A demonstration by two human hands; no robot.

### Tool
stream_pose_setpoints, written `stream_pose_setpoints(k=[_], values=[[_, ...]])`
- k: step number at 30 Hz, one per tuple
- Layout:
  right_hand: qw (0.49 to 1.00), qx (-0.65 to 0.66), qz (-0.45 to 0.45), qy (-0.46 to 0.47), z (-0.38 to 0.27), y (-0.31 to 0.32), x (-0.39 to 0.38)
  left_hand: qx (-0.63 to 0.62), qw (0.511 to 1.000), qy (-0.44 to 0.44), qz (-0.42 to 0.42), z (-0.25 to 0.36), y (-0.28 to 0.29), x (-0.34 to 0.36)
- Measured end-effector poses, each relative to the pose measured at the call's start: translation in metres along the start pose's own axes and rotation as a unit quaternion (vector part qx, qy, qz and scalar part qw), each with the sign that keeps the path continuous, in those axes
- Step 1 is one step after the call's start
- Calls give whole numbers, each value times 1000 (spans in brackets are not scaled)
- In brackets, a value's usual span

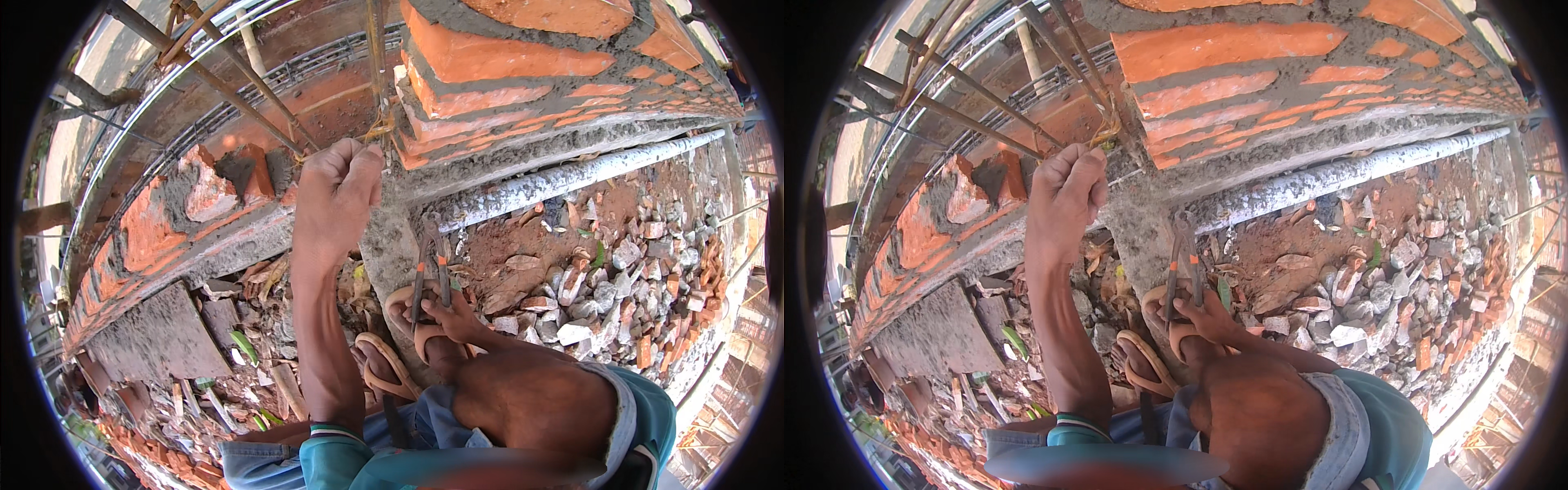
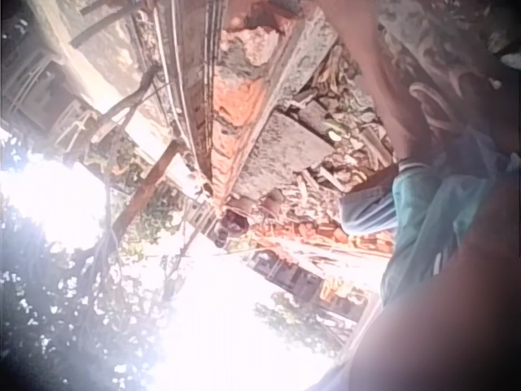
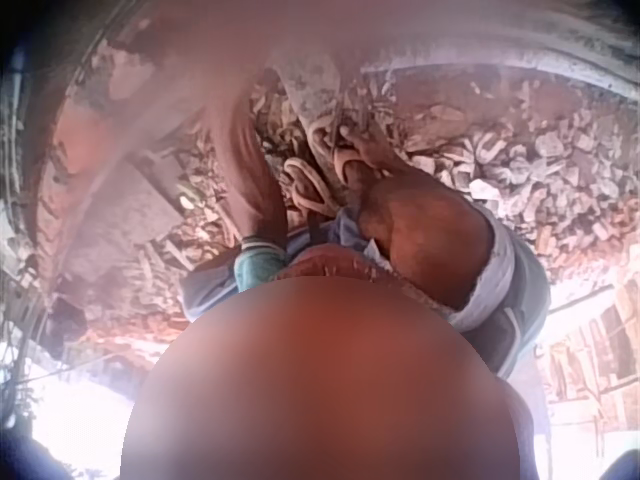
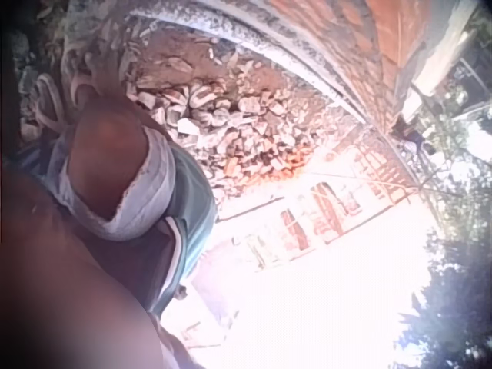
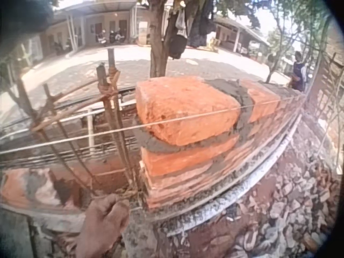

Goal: The person uses pliers to adjust and secure metal rebar within a brick wall. They repeatedly grip, twist, and reposition the rebar to align it with the masonry and a guide string.

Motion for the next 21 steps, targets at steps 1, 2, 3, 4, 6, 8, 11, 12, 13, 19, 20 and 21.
stream_pose_setpoints(k=[1, 2, 3, 4, 6, 8, 11, 12, 13, 19, 20, 21], values=[[1000, -4, 2, -5, 1, 0, 0, -75, 994, 79, -1, -4, -4, 1], [1000, -4, 2, -9, 2, 0, 1, -121, 991, 51, 5, 2, -8, 4], [1000, -9, 10, -11, 3, 1, 1, -158, 986, 49, 12, 6, -13, 8], [1000, -12, 16, -10, 3, 2, 1, -194, 980, 45, 19, 10, -17, 12], [1000, -7, 15, -10, 4, 2, 1, -279, 958, 38, 59, 17, -18, 17], [1000, 16, 5, -16, 3, 1, -1, -422, 904, 36, 54, 14, -9, 15], [998, -69, -4, 1, -6, 0, -1, -483, 863, -7, -145, -12, 25, -14], [994, -106, -18, 33, -12, -3, -1, -321, 931, -17, -174, -33, 41, -33], [987, -142, -34, 64, -20, -5, 2, -174, 960, -45, -217, -54, 56, -51], [985, -148, -79, -34, -52, -32, 43, 495, 847, 192, -33, -176, 132, -104], [985, -117, -112, -67, -53, -40, 51, 446, 876, 182, -17, -179, 127, -103], [981, -90, -93, -142, -47, -46, 58, 412, 889, 200, 3, -184, 120, -101]])
Point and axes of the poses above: each hand's wrist, its own x-axis towards the middle knuckle, its own y-axis out of the back of the hand, z = x × y, the point moved 4 cm from there along x, towards the middle knuckle, and after that the axes turned 11 degrees about z, right-handed, at the moved point
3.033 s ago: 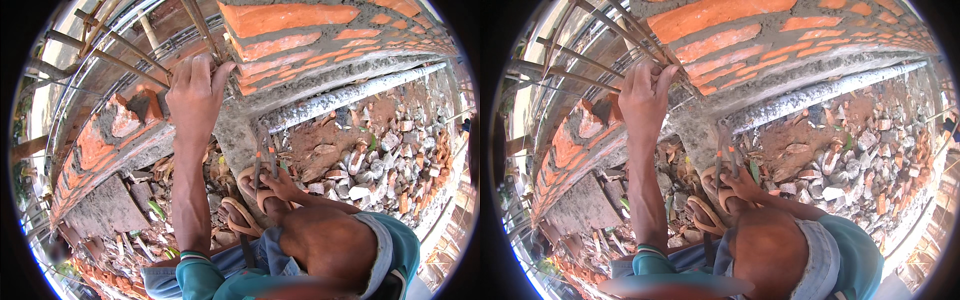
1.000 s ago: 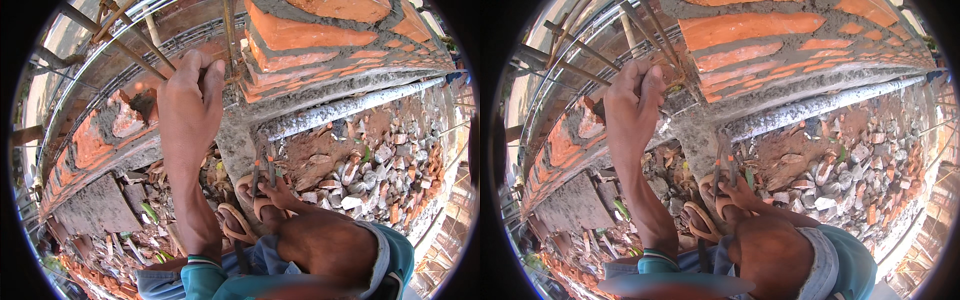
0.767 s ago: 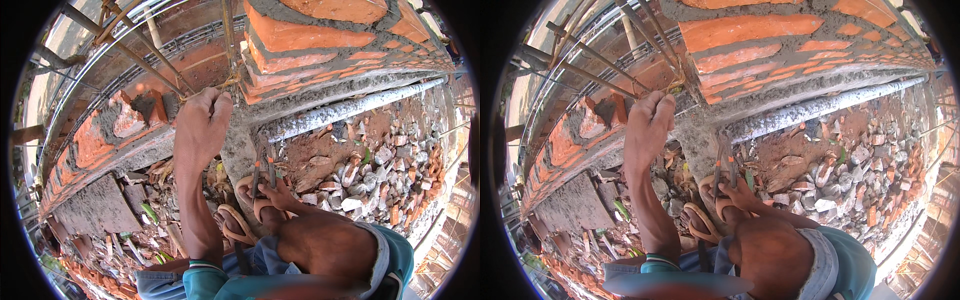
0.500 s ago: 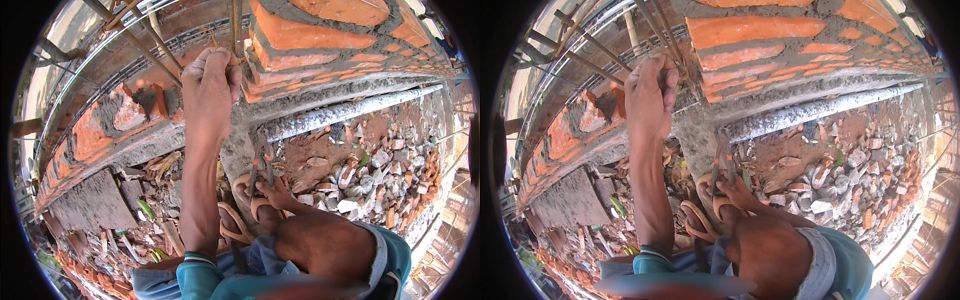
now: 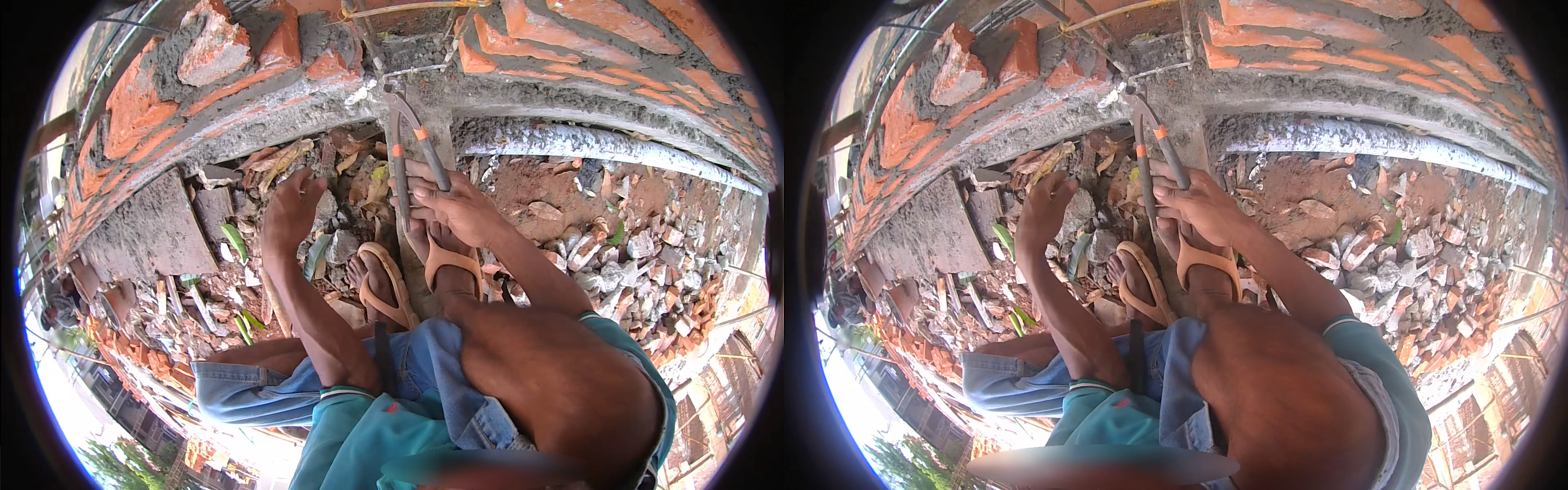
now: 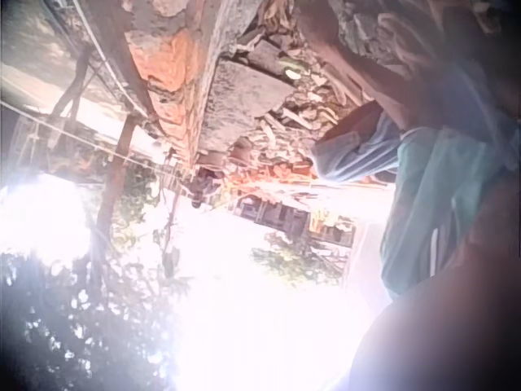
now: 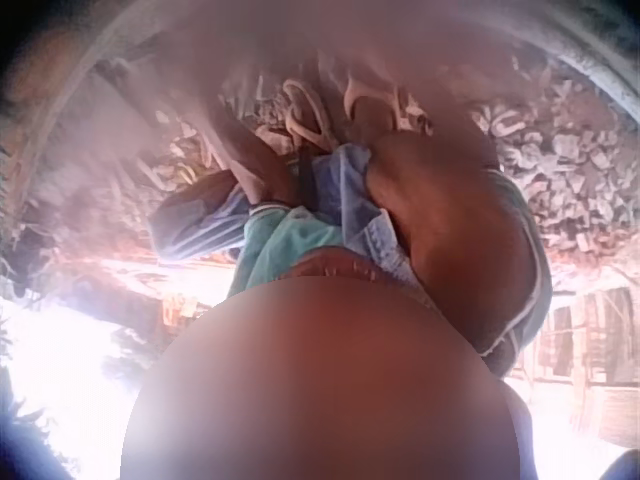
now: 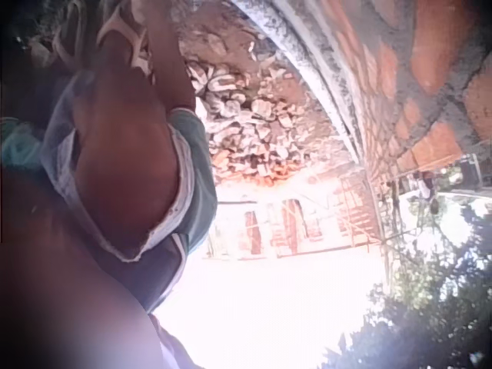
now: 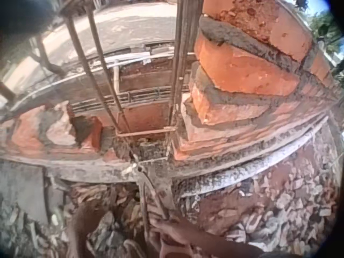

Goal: The person uses pliers to adjust and secure metal rebar within a brick wall. They repeatedly grip, twist, and reposition the rebar to align it with the masonry and a guide string.

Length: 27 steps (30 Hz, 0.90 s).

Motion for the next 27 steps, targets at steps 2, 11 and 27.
stream_pose_setpoints(k=[2, 11, 27], values=[[993, 95, -17, -75, 7, -13, 19, -224, 974, -33, 3, 21, -16, 11], [953, 299, -28, 46, 55, -65, 70, -256, 962, -92, 19, 45, -43, 55], [939, 305, -18, -155, 12, -58, 52, -269, 956, -118, -1, 69, -31, 46]])
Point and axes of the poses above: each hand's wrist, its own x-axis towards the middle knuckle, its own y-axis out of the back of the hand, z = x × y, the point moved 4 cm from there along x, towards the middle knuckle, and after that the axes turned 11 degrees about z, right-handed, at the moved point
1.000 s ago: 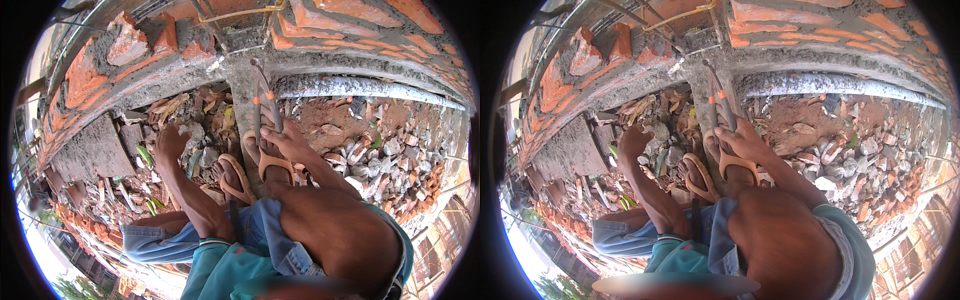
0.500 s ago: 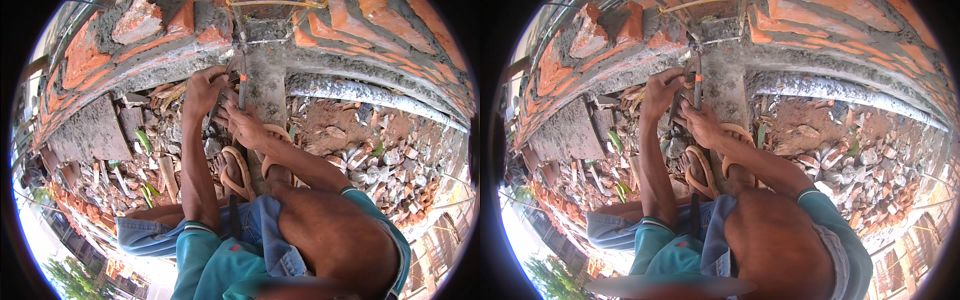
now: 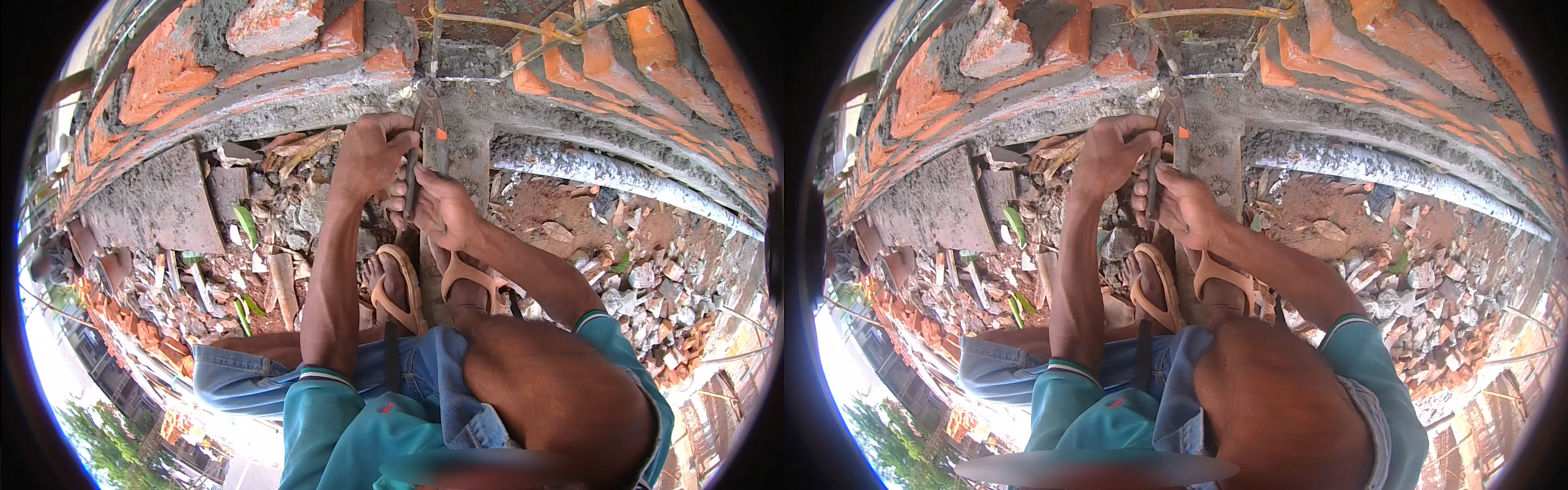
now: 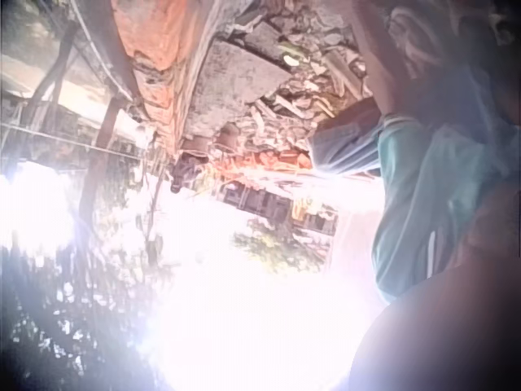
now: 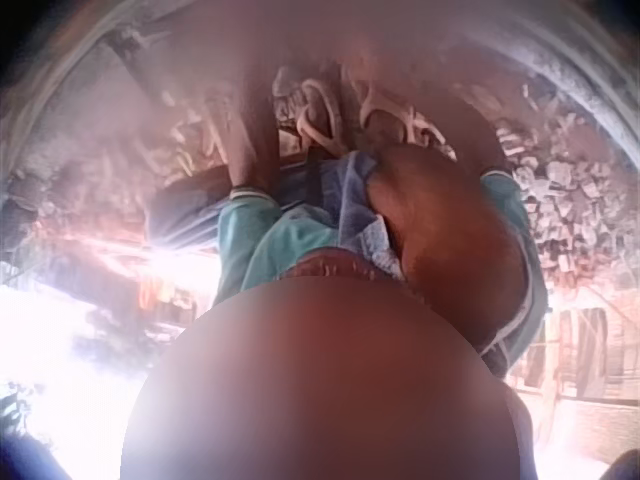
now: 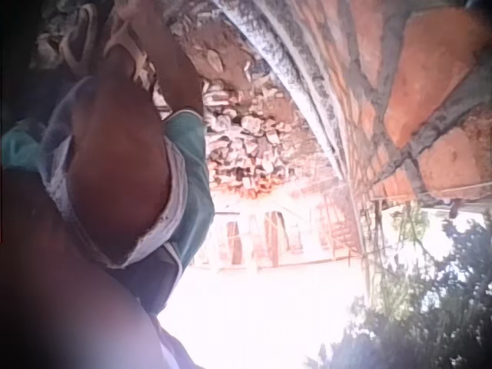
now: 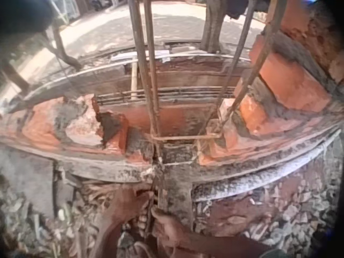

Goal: The person uses pliers to adjust and secure metal rebar within a brick wall. They repeatedly grip, twist, and reposition the rebar to align it with the masonry and a guide string.

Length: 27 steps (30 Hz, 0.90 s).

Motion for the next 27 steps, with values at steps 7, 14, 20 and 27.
stream_pose_setpoints(k=[7, 14, 20, 27], values=[[940, -318, 116, -47, -111, 16, -82, -323, 929, 153, -100, 17, -79, -37], [986, -155, 37, -39, -109, 8, -86, -239, 960, 144, 24, -13, -45, -26], [456, -846, 130, 243, -184, 9, -83, -210, 969, 50, 117, 0, -42, 1], [894, -426, 96, 104, -129, 25, -79, -237, 956, 107, 136, 2, -67, 16]])
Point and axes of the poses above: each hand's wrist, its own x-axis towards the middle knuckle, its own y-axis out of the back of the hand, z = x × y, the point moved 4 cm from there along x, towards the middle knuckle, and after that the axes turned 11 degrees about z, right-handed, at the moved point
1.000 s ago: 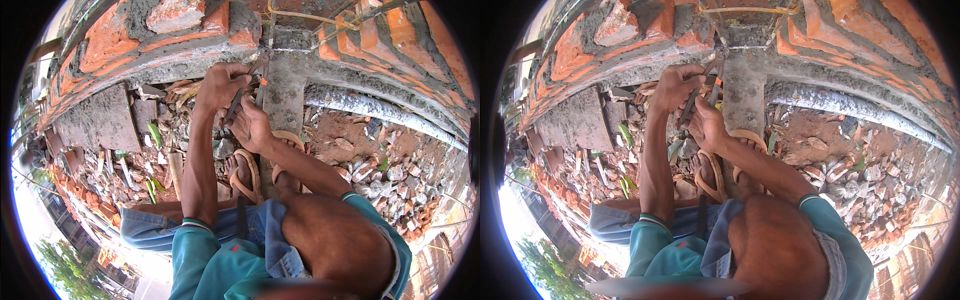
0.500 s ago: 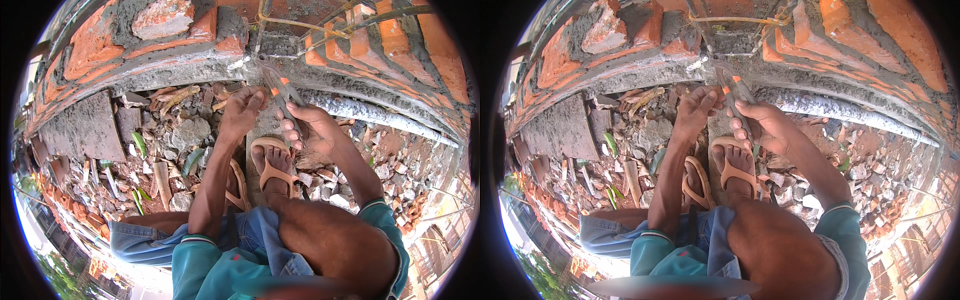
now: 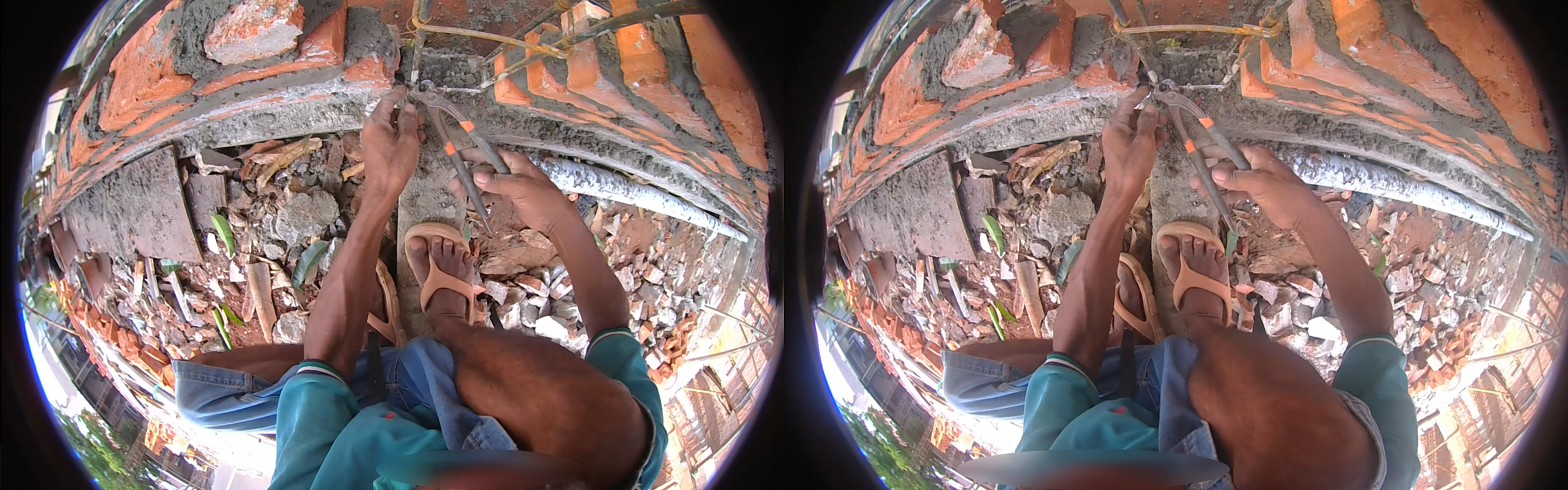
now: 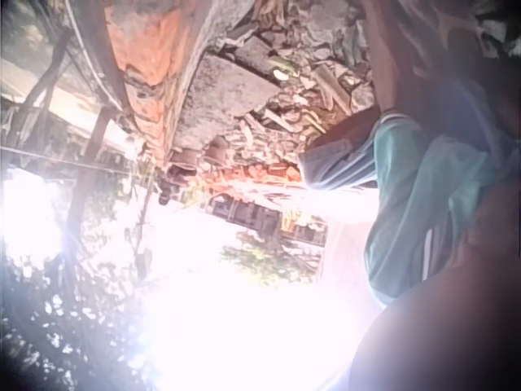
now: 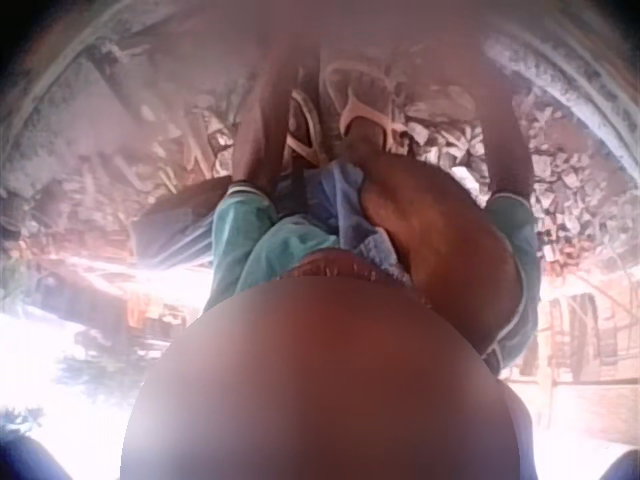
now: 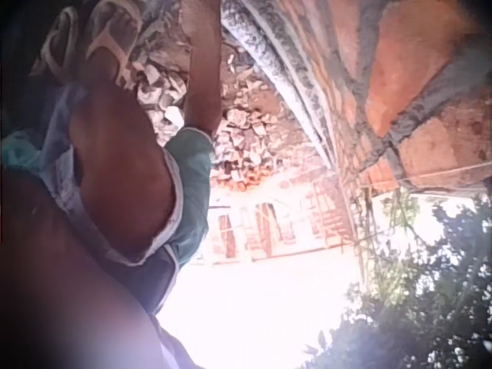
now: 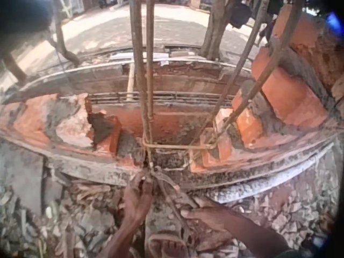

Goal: The person uses pliers to adjust and secure metal rebar within a brick wall. They repeatedly grip, twist, and reposition the rebar to align it with the masonry and a guide string.

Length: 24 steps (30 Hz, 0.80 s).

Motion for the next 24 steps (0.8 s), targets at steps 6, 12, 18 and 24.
stream_pose_setpoints(k=[6, 12, 18, 24], values=[[984, -43, 53, 162, 42, -27, 0, -120, 992, 40, 20, -7, 4, -1], [984, 174, 0, 21, 47, -40, -7, -76, 994, 79, -20, 3, 8, 7], [924, 341, -170, -10, 36, -31, -9, -107, 989, 100, -12, 1, -1, 2], [992, -87, 18, 88, 56, 3, -35, -151, 982, 105, -35, 0, -9, 1]])
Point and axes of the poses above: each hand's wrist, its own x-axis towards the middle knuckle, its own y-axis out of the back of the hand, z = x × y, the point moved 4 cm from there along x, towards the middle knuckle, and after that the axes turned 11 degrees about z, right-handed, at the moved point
